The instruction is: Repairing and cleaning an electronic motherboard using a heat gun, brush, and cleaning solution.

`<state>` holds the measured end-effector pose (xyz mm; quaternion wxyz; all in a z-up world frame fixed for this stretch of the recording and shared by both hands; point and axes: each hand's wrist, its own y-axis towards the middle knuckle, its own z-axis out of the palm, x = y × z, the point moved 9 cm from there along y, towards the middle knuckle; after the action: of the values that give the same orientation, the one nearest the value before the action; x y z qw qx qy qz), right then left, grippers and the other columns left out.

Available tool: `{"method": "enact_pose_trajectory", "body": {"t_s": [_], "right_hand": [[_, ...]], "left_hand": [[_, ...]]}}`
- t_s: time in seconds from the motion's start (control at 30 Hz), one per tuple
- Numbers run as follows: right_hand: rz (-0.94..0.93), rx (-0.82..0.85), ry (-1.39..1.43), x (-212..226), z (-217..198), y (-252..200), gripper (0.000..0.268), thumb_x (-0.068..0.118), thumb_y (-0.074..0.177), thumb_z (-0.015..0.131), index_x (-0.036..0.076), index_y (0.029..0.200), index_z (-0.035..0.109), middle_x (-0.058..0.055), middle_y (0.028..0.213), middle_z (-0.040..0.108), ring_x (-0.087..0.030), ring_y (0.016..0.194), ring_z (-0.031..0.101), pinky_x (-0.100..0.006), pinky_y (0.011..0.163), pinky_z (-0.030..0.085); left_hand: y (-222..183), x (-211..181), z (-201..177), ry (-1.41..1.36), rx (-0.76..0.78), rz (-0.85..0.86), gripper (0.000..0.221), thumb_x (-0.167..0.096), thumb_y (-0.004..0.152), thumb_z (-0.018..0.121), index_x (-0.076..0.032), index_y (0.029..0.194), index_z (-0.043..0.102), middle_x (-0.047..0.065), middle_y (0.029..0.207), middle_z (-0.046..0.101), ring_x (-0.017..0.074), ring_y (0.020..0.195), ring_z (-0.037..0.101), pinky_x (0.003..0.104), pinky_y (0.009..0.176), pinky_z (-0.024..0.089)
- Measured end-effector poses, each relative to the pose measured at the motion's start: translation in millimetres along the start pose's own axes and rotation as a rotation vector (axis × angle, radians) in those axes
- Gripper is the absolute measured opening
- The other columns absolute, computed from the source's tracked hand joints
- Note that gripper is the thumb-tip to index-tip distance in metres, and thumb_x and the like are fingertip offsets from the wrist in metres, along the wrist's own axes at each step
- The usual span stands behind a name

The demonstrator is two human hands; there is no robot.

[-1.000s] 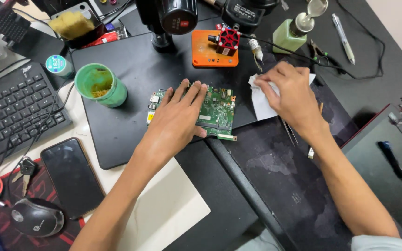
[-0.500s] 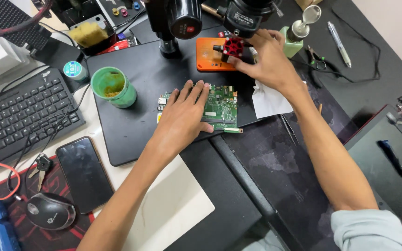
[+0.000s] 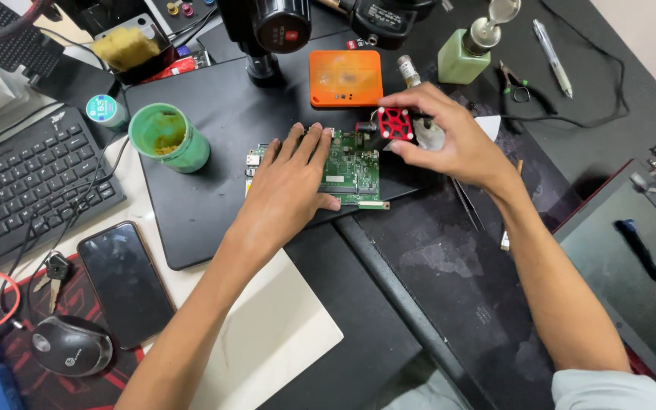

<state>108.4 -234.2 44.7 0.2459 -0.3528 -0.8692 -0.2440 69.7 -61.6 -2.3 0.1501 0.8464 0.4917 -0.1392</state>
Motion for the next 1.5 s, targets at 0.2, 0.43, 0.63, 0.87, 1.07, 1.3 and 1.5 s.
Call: {"method": "enact_pose_trajectory", "body": {"t_s": [0.2, 0.43, 0.63, 0.87, 1.07, 1.3, 1.5], "right_hand": [[0.133, -0.127, 0.335, -34, -12, -6, 0.052, 0.011, 0.097, 0.073, 0.002, 0.146, 0.057, -0.006, 0.134, 0.057, -0.015, 0.128, 0.055, -0.03, 0.115, 0.042], [0.151, -0.185, 0.439, -26, -17, -6, 0.05, 0.013, 0.099, 0.07, 0.003, 0.146, 0.056, -0.003, 0.135, 0.056, -0.014, 0.127, 0.056, -0.032, 0.116, 0.044], [0.04, -0.007, 0.123, 9, 13, 0, 0.054, 0.015, 0.086, 0.077, 0.009, 0.138, 0.062, -0.008, 0.122, 0.058, -0.021, 0.119, 0.06, -0.034, 0.107, 0.046], [0.005, 0.002, 0.056, 19, 19, 0, 0.055, 0.018, 0.082, 0.077, 0.012, 0.135, 0.064, -0.009, 0.12, 0.06, -0.025, 0.116, 0.062, -0.035, 0.103, 0.047], [0.002, -0.002, -0.022, 21, 21, 4, 0.054, 0.021, 0.08, 0.079, 0.013, 0.132, 0.065, -0.009, 0.121, 0.06, -0.026, 0.117, 0.061, -0.038, 0.102, 0.046], [0.036, -0.015, -0.043, 20, 20, 4, 0.054, 0.022, 0.079, 0.078, 0.016, 0.132, 0.067, -0.008, 0.119, 0.062, -0.024, 0.114, 0.06, -0.038, 0.1, 0.045], [0.096, -0.043, -0.061, 9, 16, 1, 0.054, 0.023, 0.083, 0.077, 0.017, 0.135, 0.066, -0.007, 0.121, 0.062, -0.024, 0.114, 0.06, -0.039, 0.102, 0.043]], "left_hand": [[1, 1, -1, -0.004, 0.001, -0.004, 0.101, -0.037, 0.068, 0.086, 0.004, 0.148, 0.039, 0.019, 0.155, 0.039, 0.04, 0.145, 0.032, 0.056, 0.114, 0.03], [1, 0, -2, 0.007, 0.002, -0.011, 0.101, -0.037, 0.068, 0.085, 0.004, 0.148, 0.039, 0.019, 0.155, 0.039, 0.0398, 0.145, 0.033, 0.056, 0.114, 0.031], [-1, 0, -1, 0.012, -0.005, -0.013, 0.101, -0.038, 0.067, 0.086, 0.004, 0.147, 0.04, 0.019, 0.154, 0.04, 0.04, 0.144, 0.034, 0.056, 0.113, 0.032], [-3, -2, -7, 0.007, -0.06, -0.001, 0.102, -0.037, 0.065, 0.087, 0.004, 0.146, 0.041, 0.02, 0.152, 0.043, 0.0402, 0.143, 0.036, 0.057, 0.113, 0.033], [-3, -1, -6, 0.006, -0.067, 0.004, 0.101, -0.036, 0.066, 0.087, 0.004, 0.147, 0.041, 0.02, 0.153, 0.043, 0.0398, 0.144, 0.036, 0.057, 0.113, 0.034], [-3, 3, -5, -0.008, -0.053, -0.006, 0.104, -0.038, 0.066, 0.087, 0.003, 0.148, 0.039, 0.02, 0.153, 0.042, 0.0404, 0.144, 0.035, 0.057, 0.114, 0.032], [-2, 0, -2, -0.023, -0.023, 0.022, 0.102, -0.039, 0.068, 0.086, 0.002, 0.149, 0.039, 0.019, 0.154, 0.041, 0.0393, 0.145, 0.034, 0.056, 0.115, 0.032]]}}
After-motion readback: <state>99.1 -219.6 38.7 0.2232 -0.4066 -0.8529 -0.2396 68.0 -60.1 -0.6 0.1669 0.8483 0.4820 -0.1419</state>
